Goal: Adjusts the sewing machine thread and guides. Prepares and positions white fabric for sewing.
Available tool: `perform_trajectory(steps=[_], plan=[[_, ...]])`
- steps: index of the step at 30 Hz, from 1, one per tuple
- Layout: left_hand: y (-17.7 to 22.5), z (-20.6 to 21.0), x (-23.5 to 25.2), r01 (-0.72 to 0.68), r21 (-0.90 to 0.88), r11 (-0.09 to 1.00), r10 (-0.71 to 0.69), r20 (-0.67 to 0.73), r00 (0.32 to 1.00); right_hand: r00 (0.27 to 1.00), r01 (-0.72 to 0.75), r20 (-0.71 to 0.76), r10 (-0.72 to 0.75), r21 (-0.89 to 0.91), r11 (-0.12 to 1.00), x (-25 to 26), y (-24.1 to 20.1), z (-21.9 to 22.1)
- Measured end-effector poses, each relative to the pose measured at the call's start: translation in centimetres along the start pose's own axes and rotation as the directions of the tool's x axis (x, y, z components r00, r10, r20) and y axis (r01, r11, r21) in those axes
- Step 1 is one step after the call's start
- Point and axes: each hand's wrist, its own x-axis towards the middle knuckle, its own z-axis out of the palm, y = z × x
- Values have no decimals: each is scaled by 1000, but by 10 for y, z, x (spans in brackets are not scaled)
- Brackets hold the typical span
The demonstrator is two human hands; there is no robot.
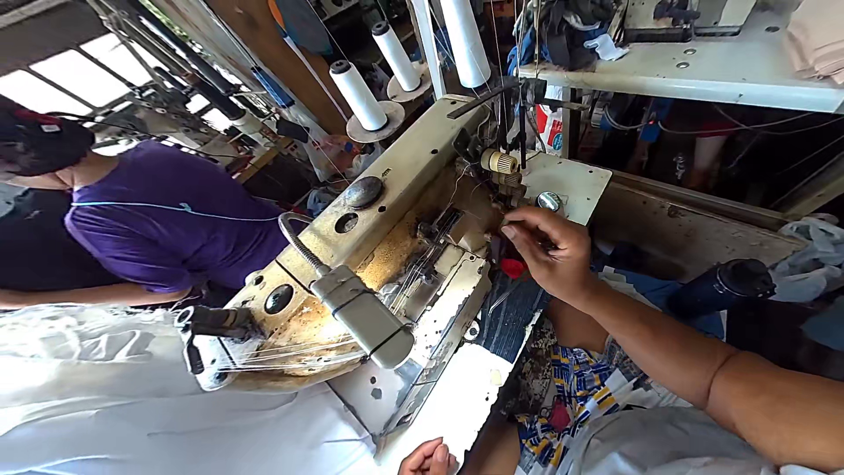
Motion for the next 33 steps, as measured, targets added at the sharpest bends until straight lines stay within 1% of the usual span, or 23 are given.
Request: perform_trajectory(steps=[2,4,6,9,11,12,15,18,22,26,33], plan=[[6,19,13,-91,9,996,90,39,995,1000,-11,-17,11,-11,1000,3,3,-8],[25,49,34,-188,0,982,186,140,972,999,-34,-25,32,-66,997,9,5,-15],[54,81,63,-275,-13,961,269,252,930,999,-53,-14,51,-127,990,19,3,-22],[105,124,106,-360,-55,931,352,386,853,995,-77,49,87,-180,981,32,-3,-28],[132,149,132,-430,-42,902,408,410,816,993,-60,84,77,-188,980,39,-5,-29],[142,161,143,-455,-11,891,420,403,813,993,-47,93,66,-195,980,42,-5,-29],[157,184,169,-457,142,878,383,363,849,993,-14,114,39,-215,977,49,-4,-31],[159,196,183,-431,257,865,348,311,884,992,32,124,-3,-231,972,53,0,-31],[155,199,188,-445,340,829,347,311,885,990,106,112,-84,-210,972,54,10,-30],[153,196,190,-447,347,824,343,322,882,991,122,81,-106,-228,966,53,13,-27],[153,194,194,-462,348,816,356,326,876,987,157,81,-139,-300,941,56,21,-23]])
